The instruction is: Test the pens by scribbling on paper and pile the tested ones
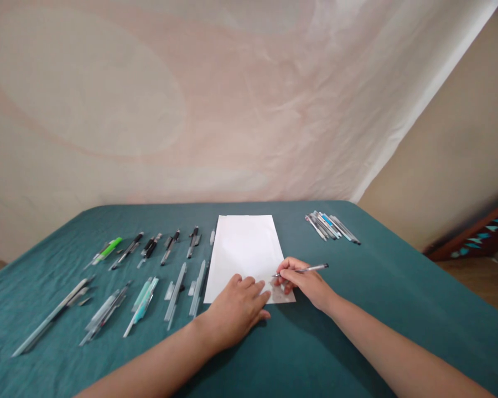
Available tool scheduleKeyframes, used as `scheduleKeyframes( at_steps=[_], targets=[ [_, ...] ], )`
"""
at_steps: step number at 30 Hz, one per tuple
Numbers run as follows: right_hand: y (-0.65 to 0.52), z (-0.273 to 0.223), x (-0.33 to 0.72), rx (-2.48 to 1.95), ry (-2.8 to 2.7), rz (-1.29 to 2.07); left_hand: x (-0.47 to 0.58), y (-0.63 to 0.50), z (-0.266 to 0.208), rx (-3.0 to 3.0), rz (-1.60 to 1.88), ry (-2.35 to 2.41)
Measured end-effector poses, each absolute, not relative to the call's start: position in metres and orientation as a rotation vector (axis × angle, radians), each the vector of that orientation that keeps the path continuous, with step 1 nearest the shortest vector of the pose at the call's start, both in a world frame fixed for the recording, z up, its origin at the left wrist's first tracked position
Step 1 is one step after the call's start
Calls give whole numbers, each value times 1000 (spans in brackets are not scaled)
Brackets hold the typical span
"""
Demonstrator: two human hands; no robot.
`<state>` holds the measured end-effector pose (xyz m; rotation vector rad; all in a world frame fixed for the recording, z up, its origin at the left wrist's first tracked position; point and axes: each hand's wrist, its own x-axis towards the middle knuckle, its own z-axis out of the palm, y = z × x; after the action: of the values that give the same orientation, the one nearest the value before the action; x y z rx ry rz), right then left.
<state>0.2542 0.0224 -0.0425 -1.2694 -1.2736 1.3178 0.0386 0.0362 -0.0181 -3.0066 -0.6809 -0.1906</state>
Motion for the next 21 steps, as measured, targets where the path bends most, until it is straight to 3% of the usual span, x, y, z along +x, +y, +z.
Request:
scheduleKeyframes(
  at_steps=[21],
  targets=[
    [19, -42, 262, -1365, -1380, 1247, 35, 37, -16, -3083, -183, -707]
  ],
)
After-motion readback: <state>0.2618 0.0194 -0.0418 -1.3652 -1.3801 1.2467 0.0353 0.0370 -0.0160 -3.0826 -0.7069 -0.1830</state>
